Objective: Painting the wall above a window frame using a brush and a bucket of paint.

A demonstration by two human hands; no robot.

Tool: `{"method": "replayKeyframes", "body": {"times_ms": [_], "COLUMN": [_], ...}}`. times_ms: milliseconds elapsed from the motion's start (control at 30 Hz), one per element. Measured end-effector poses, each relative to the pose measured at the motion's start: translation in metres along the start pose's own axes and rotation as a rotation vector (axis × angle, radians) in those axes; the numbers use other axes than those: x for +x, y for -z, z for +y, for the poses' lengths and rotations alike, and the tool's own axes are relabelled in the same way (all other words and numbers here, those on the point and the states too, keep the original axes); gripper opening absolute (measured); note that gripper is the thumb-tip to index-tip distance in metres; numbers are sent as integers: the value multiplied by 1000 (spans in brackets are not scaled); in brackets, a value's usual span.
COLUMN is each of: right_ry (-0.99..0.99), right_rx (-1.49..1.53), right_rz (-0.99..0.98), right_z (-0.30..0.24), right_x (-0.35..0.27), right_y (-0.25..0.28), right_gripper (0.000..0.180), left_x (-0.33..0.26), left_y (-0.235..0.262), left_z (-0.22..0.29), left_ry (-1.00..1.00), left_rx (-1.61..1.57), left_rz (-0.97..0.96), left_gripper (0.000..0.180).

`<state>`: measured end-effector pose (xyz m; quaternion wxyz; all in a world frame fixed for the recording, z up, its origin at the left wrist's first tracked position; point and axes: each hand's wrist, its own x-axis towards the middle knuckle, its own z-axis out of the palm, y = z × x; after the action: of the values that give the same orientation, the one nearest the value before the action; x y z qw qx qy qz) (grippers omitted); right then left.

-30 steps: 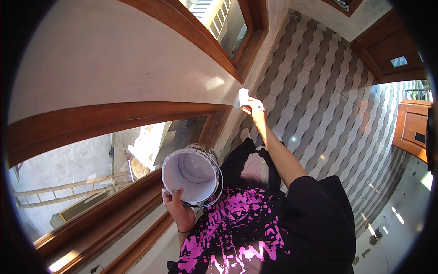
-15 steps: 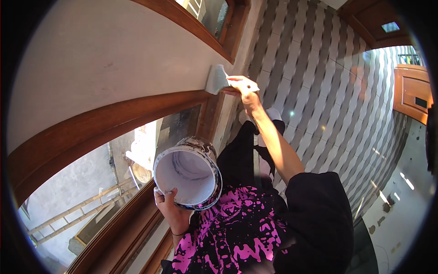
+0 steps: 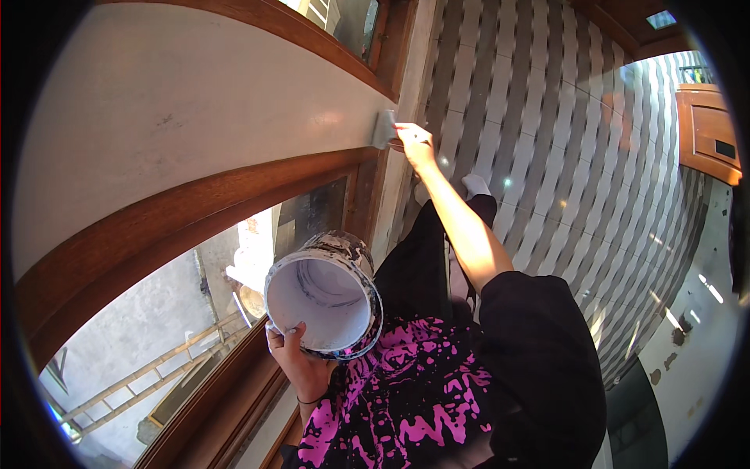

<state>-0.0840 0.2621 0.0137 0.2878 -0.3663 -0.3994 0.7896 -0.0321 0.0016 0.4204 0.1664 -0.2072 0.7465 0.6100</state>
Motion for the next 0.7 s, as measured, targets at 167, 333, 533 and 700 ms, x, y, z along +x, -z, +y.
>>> {"method": "replayKeyframes", "body": {"times_ms": [167,333,533,700], "right_ry": [7,-72,-85,-139], "right_rx": [8,115,306,354], "right_rz": [-140,-140,-219,-285], "right_z": [-58,-170,-245,-279], "right_x": [-29,-59,-95,-112], "right_y": [-45,-68,-104,-97], "right_gripper": [29,22,18,18], "left_x": [-1,7,9,13], "left_y": [6,12,6,6], "left_z": [-2,-8,-1,-7], "left_ry": [-13,-42,-59,-39], "left_rx": [-25,6,-56,-68], "left_rz": [39,0,-23,-71], "left_gripper": [35,32,29,30]}}
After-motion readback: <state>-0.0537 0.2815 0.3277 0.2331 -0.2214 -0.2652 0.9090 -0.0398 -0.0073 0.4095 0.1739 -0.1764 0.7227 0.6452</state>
